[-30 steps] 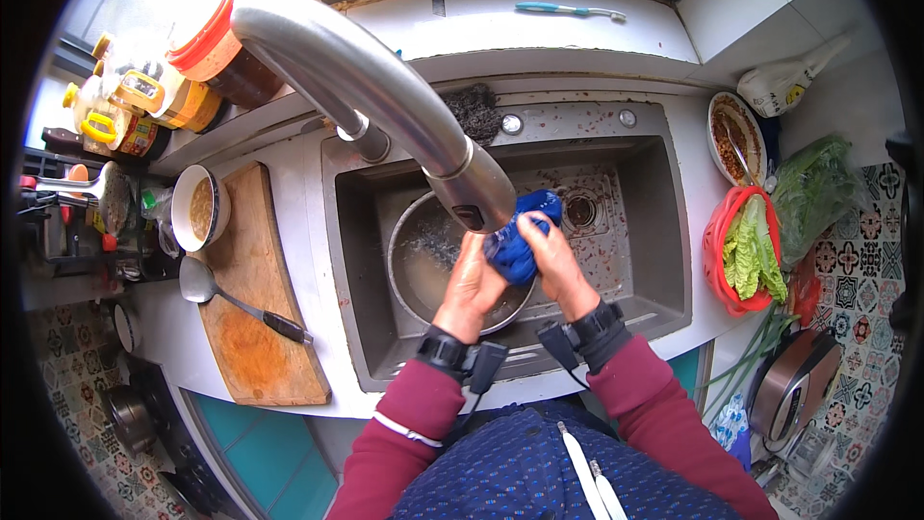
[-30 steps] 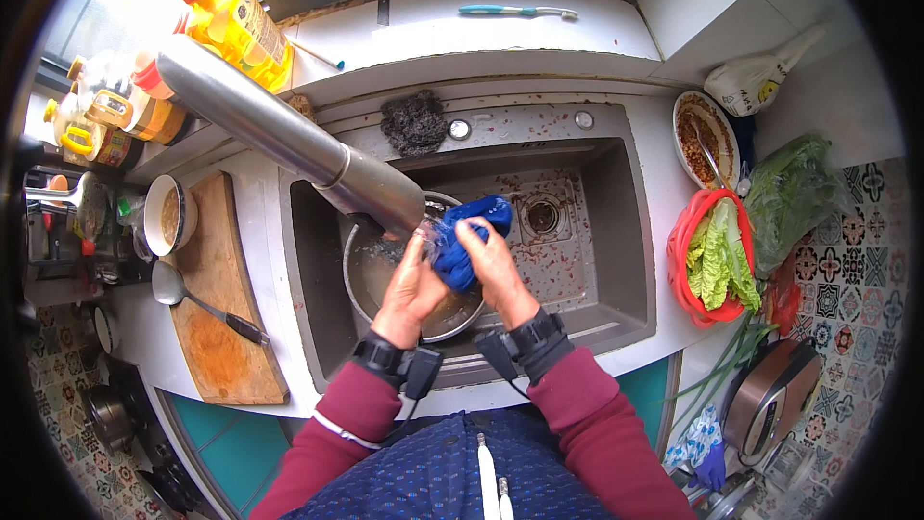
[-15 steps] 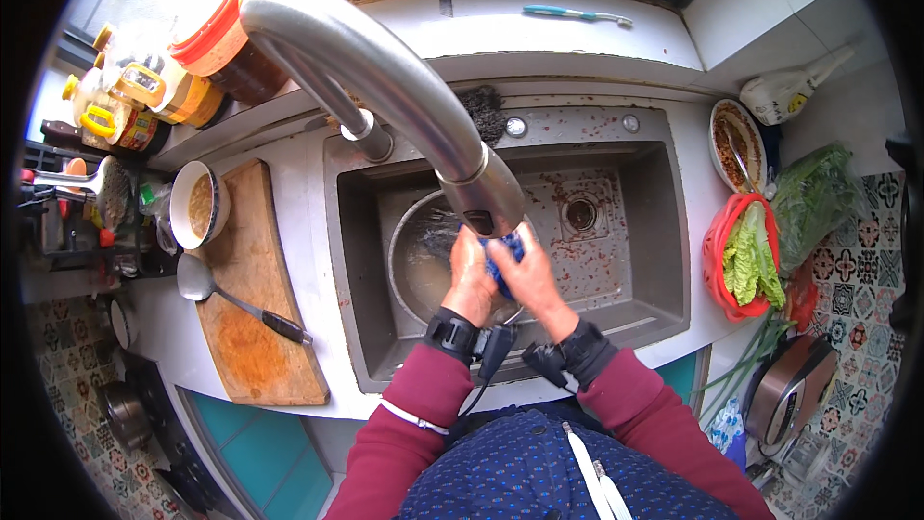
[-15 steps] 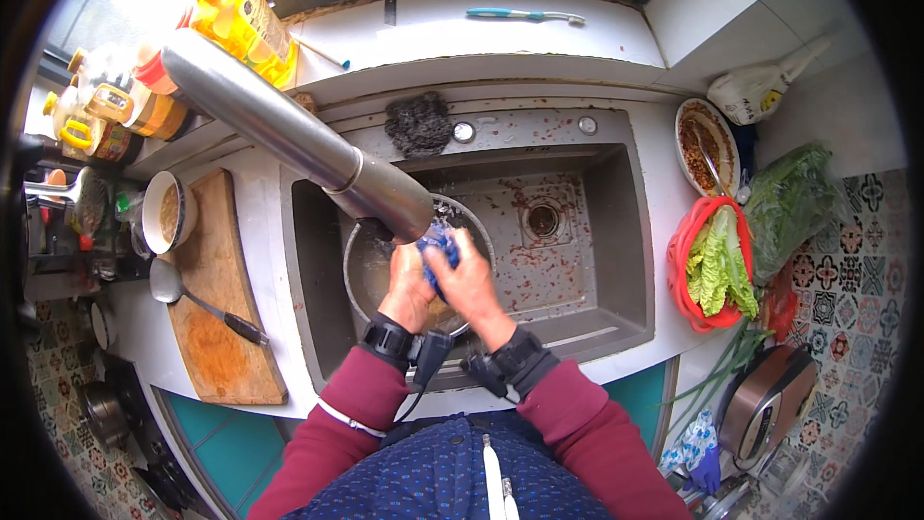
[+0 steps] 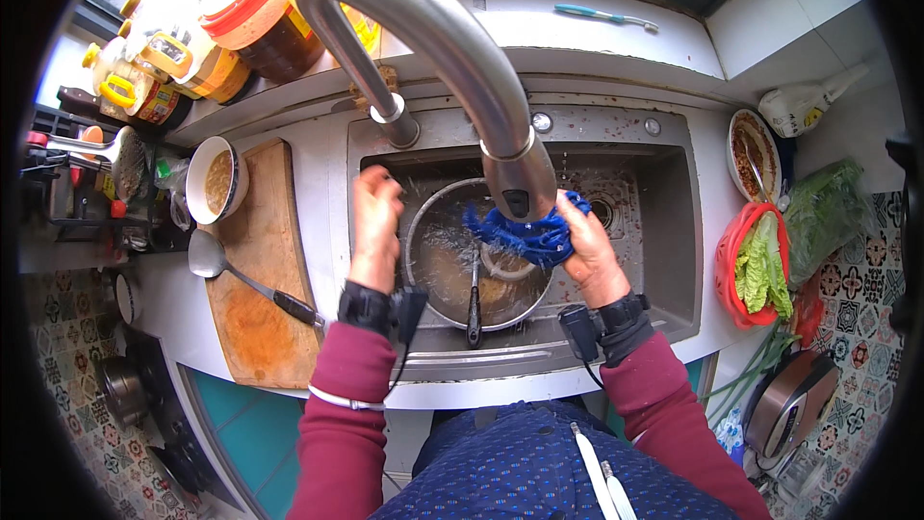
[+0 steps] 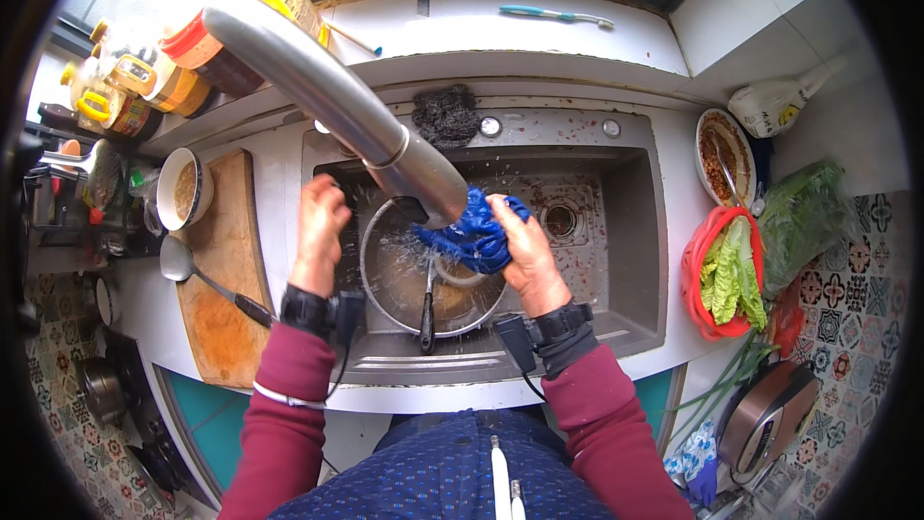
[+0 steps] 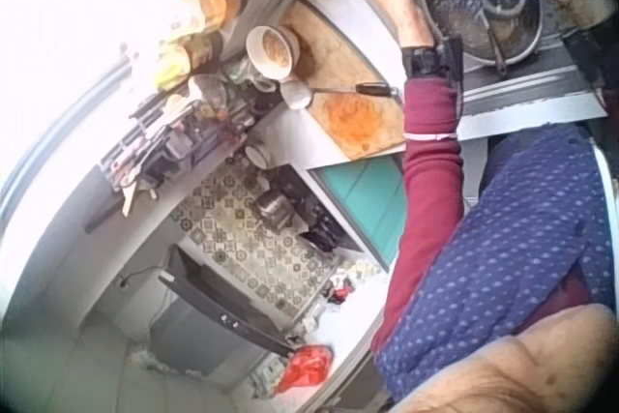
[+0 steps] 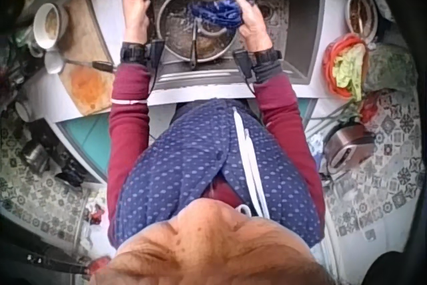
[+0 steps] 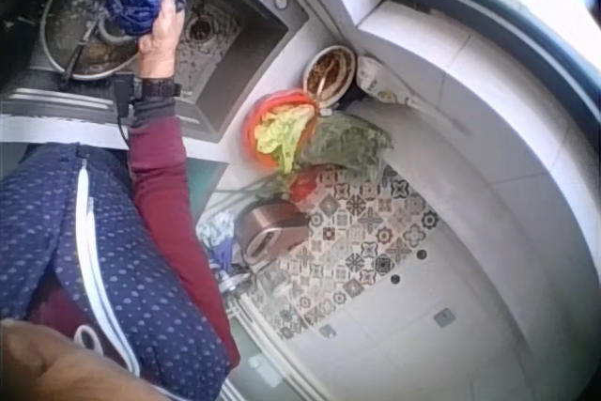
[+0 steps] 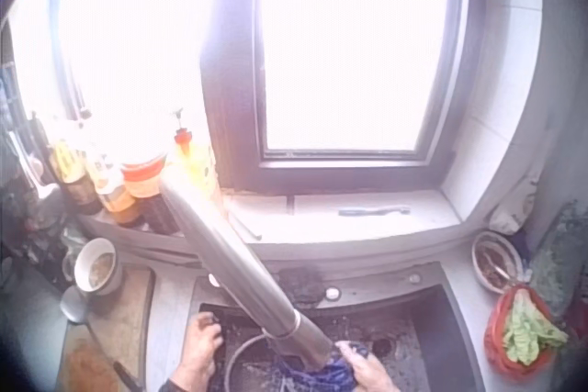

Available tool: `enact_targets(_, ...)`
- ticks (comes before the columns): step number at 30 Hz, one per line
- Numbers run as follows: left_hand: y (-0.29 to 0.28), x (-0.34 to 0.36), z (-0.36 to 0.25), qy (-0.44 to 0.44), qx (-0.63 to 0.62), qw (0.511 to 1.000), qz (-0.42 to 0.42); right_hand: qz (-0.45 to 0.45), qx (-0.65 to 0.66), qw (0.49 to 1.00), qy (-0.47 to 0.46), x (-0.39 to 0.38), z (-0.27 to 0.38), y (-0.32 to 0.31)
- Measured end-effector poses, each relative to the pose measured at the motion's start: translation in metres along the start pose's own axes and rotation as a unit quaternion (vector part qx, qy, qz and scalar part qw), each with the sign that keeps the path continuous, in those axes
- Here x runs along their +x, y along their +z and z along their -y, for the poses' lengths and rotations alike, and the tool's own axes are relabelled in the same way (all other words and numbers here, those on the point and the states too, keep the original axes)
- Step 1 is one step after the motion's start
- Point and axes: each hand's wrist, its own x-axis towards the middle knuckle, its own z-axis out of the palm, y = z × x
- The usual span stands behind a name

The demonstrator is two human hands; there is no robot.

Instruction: The person wipes the kitchen countertop, sink area, and stovetop with a blue cloth. They rinse the cloth under running water and continue wiping different sections of the counter and sink. The person also moves a bowl and uses a steel wool pad to scrub the sink.

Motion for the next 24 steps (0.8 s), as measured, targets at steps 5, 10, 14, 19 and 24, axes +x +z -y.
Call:
enact_targets(5,-0.010,0.082,-0.038,0.195,0.012,0.963,-0.183,-0.027,0.046,0.997,0.061,-0.023,0.025,0.012)
enact_targets(10,-0.027,0.112,-0.039,0.090,-0.093,0.992,0.008,0.025,0.083,0.995,0.058,-0.059,0.035,0.006)
enact_targets(14,-0.033,0.115,-0.037,0.170,0.132,0.974,-0.069,0.002,0.049,0.997,0.061,-0.063,0.033,0.001)
enact_targets(19,-0.035,0.067,-0.068,0.297,0.308,0.901,-0.072,-0.003,-0.037,0.999,-0.001,-0.066,0.034,0.002)
enact_targets(24,0.020,-0.088,-0.037,0.209,0.092,0.954,0.196,-0.031,-0.077,0.997,-0.009,-0.073,0.039,0.013)
